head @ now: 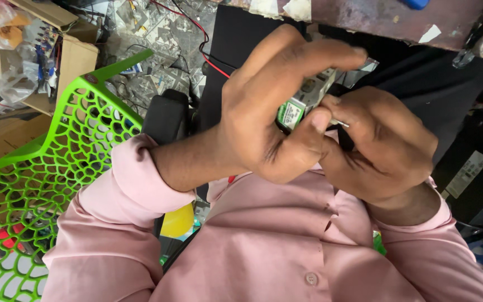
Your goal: The person uses a screwdriver to adjust screws on a small electrical component, then wraps a yellow wire around it. The person holds the component with one hand while manipulating the screwdriver and wire with the other.
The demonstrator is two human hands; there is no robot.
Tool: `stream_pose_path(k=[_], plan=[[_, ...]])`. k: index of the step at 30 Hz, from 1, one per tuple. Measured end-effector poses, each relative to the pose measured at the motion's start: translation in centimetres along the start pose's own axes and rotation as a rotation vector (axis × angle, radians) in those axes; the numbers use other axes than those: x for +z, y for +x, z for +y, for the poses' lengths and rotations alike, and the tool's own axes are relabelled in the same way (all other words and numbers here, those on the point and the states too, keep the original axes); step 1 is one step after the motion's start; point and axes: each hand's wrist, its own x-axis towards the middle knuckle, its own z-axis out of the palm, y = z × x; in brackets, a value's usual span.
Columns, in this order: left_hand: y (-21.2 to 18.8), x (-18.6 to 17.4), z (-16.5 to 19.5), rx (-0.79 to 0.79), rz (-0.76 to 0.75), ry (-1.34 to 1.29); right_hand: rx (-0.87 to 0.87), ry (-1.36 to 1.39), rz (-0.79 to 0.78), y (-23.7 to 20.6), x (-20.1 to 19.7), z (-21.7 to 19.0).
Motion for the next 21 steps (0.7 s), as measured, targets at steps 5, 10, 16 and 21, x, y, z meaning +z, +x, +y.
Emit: stream_pose_path(k=[5,10,16,21], plan=[[2.8,0.4,-0.5,0.018,0.011,-0.13,-0.03,0.049,-0.018,2.6,-0.3,0.9],[2.2,0.7,-1.6,-0.029,-0.017,-0.229,-0.051,0.083,-0.055,2.3,-0.3,1.6],[2.2,1.6,-1.8,-0.064,0.02,-0.211,-0.074,0.071,-0.043,2.2,-0.4,2.7],[2.5,1.4,-1.4,0.086,0.035,-0.169,-0.157,0.203,0.03,2.8,0.2,3.0]])
